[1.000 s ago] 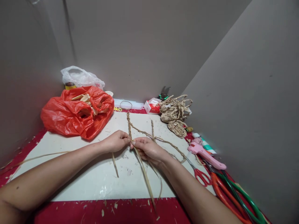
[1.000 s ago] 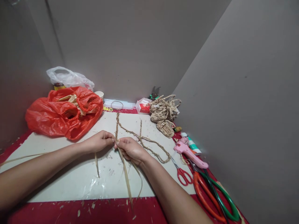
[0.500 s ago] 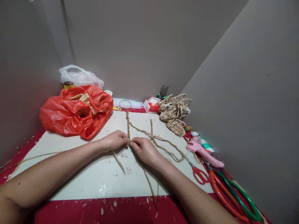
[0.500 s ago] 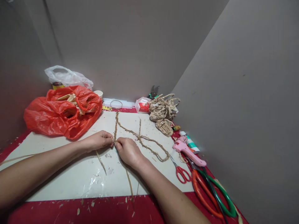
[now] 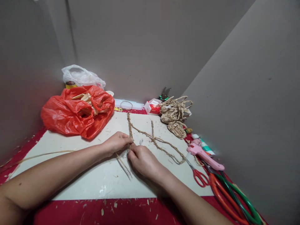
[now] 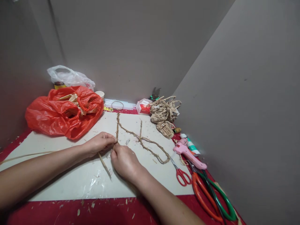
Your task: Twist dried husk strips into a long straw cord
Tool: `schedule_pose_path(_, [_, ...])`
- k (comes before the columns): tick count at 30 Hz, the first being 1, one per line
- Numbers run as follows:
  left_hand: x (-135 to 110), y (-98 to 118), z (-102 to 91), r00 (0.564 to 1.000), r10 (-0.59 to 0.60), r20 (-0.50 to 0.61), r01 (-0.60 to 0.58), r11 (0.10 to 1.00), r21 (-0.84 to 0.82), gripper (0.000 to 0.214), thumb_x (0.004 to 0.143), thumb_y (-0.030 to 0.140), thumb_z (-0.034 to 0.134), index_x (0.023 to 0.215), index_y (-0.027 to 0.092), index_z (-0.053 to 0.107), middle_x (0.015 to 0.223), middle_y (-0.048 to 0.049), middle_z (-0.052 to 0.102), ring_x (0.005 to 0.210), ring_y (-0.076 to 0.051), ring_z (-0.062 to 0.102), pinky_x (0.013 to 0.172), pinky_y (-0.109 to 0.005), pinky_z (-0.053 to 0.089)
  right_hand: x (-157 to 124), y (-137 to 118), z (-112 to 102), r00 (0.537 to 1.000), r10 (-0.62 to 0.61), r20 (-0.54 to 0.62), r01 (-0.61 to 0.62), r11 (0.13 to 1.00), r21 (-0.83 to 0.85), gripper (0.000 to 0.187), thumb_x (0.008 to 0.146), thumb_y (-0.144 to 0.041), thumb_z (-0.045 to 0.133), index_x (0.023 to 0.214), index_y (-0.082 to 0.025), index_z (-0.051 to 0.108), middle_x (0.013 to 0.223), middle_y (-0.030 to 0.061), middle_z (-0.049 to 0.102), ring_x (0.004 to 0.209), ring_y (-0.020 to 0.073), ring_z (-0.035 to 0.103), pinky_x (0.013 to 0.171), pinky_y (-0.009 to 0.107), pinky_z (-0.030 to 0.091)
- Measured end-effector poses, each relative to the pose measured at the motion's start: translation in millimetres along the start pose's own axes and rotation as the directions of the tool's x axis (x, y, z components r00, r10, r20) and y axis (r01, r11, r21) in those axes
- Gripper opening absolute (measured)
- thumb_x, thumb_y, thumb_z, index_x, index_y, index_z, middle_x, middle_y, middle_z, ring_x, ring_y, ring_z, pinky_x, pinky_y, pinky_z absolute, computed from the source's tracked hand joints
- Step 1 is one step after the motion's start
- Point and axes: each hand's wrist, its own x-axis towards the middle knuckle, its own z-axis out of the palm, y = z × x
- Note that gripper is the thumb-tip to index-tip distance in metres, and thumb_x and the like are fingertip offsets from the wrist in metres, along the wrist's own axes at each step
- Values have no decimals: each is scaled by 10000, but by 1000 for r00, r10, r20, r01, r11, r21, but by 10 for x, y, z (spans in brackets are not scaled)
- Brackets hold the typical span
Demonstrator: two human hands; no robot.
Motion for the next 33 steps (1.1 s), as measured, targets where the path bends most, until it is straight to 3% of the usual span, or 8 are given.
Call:
schedule_pose_path(5, [-2,-11,-9,1000,9,-5,-8,1000,7,152,646,239,561,554,150,480,376,82,353,341,-29,231,392,-216,121,-79,-40,-27,997,-39,73,56,969,-242,296,870,-244,338,786,-162,609,731,110,658,618,179,560,574,284,287])
schedule_pose_path(11, [10,-36,-17,1000,6,15,-6,1000,9,162,657,255,564,565,145,488,380,78,368,337,-28,229,384,-219,113,-138,-46,-174,978,-83,191,138,945,-296,273,853,-241,373,761,-151,614,725,113,660,604,172,559,558,277,293])
schedule_pose_path(14, [-1,-8,-17,999,8,36,-7,999,-31,200,662,277,575,549,151,468,368,81,349,328,-27,217,380,-223,101,-203,-125,-297,945,-150,290,208,962,-179,254,827,-247,423,644,-153,572,640,72,633,543,136,514,530,255,298])
schedule_pose_path(17, [3,-2,-35,998,16,63,-12,998,-59,210,657,287,588,548,155,466,357,82,333,322,-31,208,374,-230,94,-201,-157,-426,894,-204,400,153,976,155,318,833,-317,443,563,-159,500,520,15,570,465,98,472,477,212,317])
schedule_pose_path(19, [12,-14,-51,997,20,79,-15,998,-64,207,654,290,594,555,158,469,357,82,331,319,-35,207,370,-232,94,-119,-90,-470,942,-141,304,15,924,381,388,853,-407,410,557,-165,471,453,-11,517,415,87,460,443,193,331])
schedule_pose_path(21, [20,-25,-63,995,23,94,-18,998,-59,206,661,293,589,558,161,469,359,83,329,317,-36,205,367,-232,97,16,49,-459,998,10,64,-43,846,532,404,843,-473,407,583,-170,473,418,-34,475,376,83,448,418,189,337])
schedule_pose_path(23, [22,-27,-65,994,19,103,-15,999,-37,203,674,294,575,559,162,473,357,84,328,312,-36,203,365,-233,95,163,223,-400,987,129,-94,-50,810,584,375,805,-486,462,608,-169,493,409,-44,462,353,85,442,402,194,339])
schedule_pose_path(33, [12,-23,-29,998,-42,44,41,999,9,151,675,254,547,571,156,496,350,84,341,307,-35,202,374,-232,91,541,507,-222,960,198,-197,-79,870,487,176,714,-330,543,686,-158,570,526,-10,553,401,94,470,393,202,338])
